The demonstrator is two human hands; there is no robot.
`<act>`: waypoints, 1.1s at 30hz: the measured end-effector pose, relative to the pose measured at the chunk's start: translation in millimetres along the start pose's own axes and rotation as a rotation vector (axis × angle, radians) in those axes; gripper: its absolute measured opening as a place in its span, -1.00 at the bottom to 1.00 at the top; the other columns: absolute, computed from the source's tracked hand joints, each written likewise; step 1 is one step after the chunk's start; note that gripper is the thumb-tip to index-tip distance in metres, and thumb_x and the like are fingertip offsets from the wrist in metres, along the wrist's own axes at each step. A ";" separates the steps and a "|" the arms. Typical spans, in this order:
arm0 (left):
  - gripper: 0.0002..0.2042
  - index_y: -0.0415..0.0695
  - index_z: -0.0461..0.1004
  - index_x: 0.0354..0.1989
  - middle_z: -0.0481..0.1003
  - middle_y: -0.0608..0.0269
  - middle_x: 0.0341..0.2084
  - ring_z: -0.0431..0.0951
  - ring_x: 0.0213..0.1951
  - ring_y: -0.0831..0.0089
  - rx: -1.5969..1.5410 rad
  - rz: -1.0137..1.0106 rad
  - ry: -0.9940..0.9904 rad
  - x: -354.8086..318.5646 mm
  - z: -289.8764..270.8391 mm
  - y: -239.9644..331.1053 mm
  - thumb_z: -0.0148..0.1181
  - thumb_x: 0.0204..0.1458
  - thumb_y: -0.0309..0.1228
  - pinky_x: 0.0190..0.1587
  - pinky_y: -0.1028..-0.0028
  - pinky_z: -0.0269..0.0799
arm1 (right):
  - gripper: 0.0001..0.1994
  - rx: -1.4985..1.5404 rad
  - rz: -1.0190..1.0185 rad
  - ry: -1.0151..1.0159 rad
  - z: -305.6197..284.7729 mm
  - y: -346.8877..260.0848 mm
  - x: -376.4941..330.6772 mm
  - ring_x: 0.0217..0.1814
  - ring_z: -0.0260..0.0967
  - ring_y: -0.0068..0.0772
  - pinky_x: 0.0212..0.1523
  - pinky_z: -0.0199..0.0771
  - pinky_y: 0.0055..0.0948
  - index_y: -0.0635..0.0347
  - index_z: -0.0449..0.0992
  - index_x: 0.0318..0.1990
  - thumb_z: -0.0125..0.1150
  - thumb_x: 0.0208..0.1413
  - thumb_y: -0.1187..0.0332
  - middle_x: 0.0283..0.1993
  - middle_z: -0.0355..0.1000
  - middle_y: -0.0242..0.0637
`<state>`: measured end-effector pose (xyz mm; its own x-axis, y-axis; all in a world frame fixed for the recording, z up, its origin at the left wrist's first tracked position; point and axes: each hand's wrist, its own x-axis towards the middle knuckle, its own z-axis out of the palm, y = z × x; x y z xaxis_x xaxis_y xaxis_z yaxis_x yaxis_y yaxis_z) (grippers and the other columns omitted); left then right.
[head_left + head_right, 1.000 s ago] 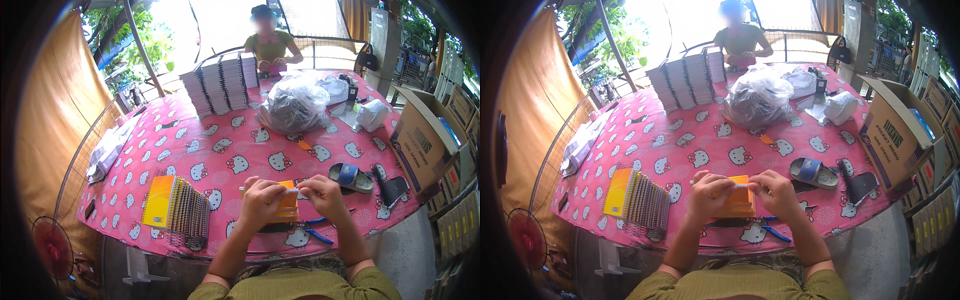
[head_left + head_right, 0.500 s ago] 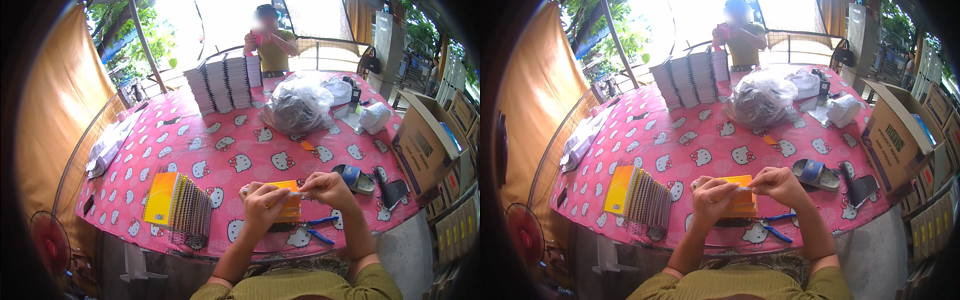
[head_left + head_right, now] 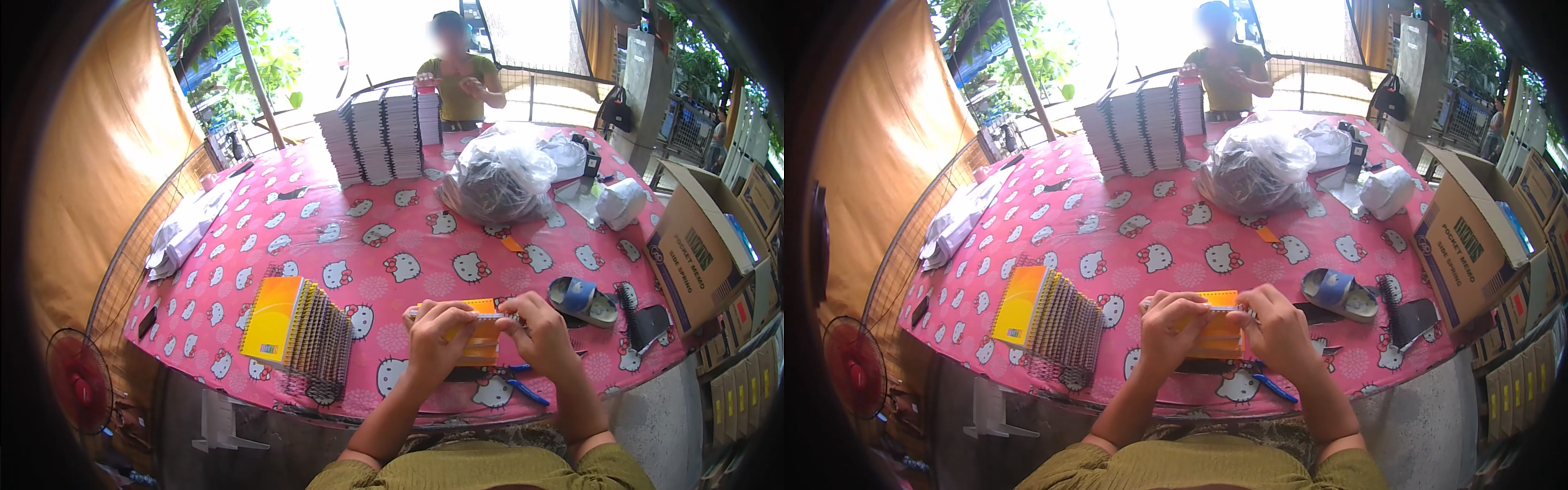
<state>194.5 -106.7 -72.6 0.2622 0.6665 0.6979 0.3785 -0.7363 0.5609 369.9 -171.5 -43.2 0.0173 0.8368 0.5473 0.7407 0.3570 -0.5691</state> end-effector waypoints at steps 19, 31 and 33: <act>-0.87 -0.13 0.62 -0.46 0.60 0.31 -0.42 0.50 -0.34 0.42 -0.122 0.043 -0.027 -2.1 -6.5 -4.0 0.38 -0.25 -0.57 -0.12 0.39 0.26 | -0.81 -0.069 -0.145 -0.050 -3.3 5.6 0.7 -0.24 0.46 -0.07 -0.29 0.46 -0.24 0.21 0.50 -0.22 0.29 0.02 0.38 -0.23 0.46 -0.12; -0.72 -0.08 0.57 -0.30 0.57 0.33 -0.41 0.49 -0.30 0.38 -0.175 -0.129 -0.064 12.4 5.1 0.2 0.41 -0.28 -0.50 -0.09 0.36 0.24 | -0.36 -0.590 0.519 -0.277 -100.3 178.4 -52.0 -0.09 0.46 0.03 -0.07 0.45 -0.11 0.21 0.40 -0.03 0.50 -0.31 0.13 -0.21 0.49 -0.01; -0.69 -0.08 0.55 -0.30 0.56 0.33 -0.41 0.48 -0.28 0.36 -0.193 -0.183 -0.054 13.7 5.5 1.3 0.43 -0.31 -0.46 -0.08 0.34 0.25 | -0.39 -0.739 0.313 -0.296 -97.5 180.8 -60.3 -0.17 0.49 0.05 -0.10 0.46 -0.09 0.23 0.38 -0.02 0.46 -0.27 0.18 -0.32 0.50 -0.01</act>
<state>203.5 -97.9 -64.8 0.2536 0.7920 0.5553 0.2489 -0.6082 0.7538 568.3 -197.9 -119.3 0.1941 0.9624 0.1903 0.9806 -0.1849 -0.0649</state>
